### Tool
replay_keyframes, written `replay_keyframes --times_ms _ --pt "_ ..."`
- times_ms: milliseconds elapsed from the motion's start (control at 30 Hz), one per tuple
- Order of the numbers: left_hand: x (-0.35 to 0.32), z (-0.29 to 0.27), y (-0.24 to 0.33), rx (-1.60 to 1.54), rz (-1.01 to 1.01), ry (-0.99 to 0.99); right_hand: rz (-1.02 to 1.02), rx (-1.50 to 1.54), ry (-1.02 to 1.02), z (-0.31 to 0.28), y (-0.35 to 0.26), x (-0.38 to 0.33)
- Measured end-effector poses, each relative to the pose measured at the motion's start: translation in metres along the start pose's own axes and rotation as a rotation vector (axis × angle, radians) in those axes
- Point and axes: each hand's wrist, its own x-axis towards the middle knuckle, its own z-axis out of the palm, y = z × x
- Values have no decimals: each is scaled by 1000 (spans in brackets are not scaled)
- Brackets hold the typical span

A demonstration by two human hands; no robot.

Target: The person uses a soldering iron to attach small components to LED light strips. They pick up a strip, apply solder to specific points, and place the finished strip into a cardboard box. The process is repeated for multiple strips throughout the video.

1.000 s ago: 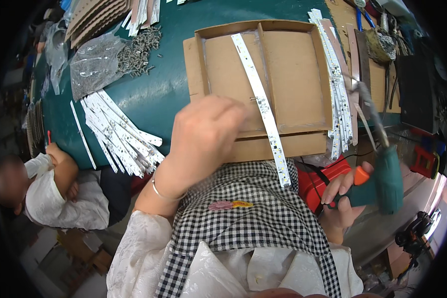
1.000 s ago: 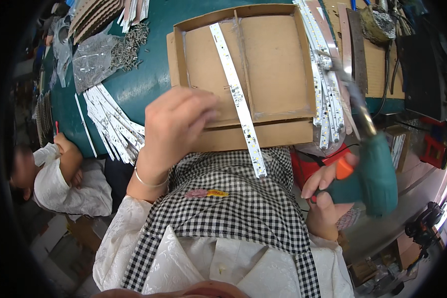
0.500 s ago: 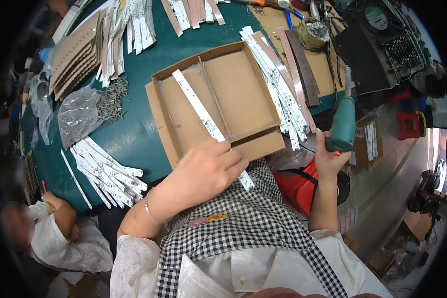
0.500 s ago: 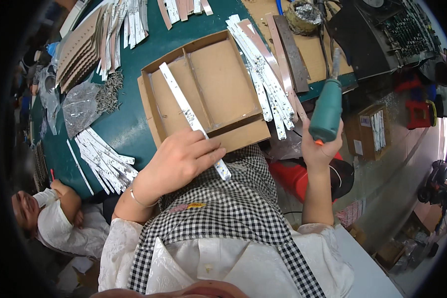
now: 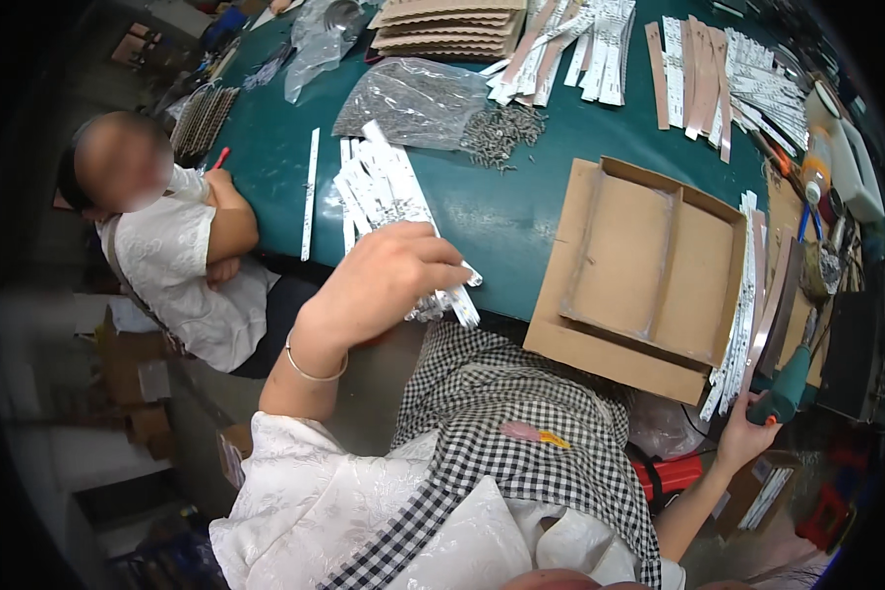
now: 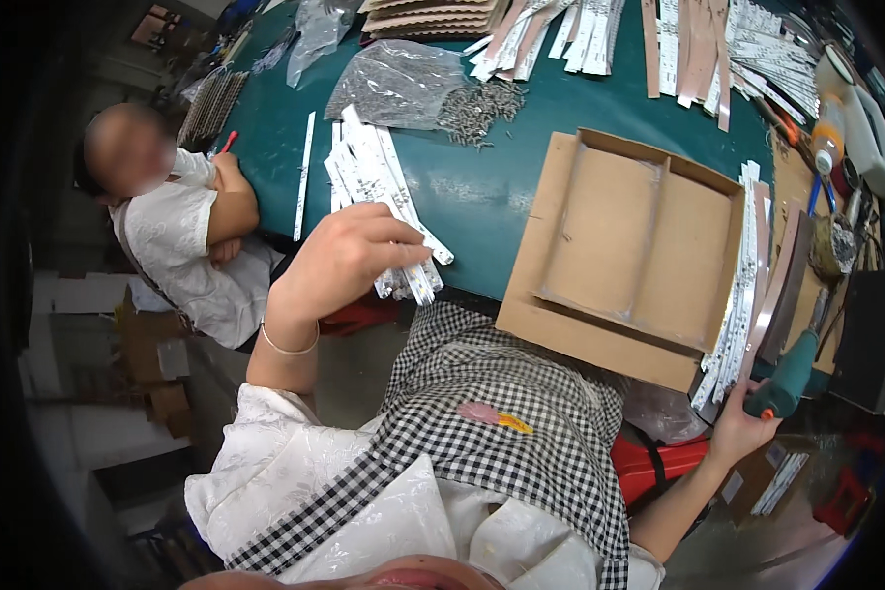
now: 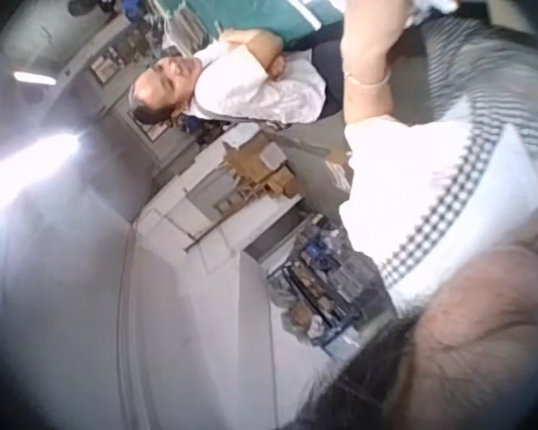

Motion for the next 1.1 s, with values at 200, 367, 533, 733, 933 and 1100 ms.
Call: replay_keyframes --times_ms 200,367,533,733,933,1100 --pt "-27 20 -38 -20 -212 -140 -183 -53 174 0 -47 7" --pt "-16 21 -41 -109 -212 -158 -202 10 251 -8 -118 -16" --pt "-14 14 -29 -126 -220 -181 -68 598 -18 3 -132 -45" --pt "59 33 26 -110 -62 63 -439 -436 -407 31 -143 -65" --pt "129 96 46 88 -5 48 -602 -252 -438 55 -147 -67" --pt "143 109 38 117 -81 -51 -599 -392 -464 61 -120 -76"
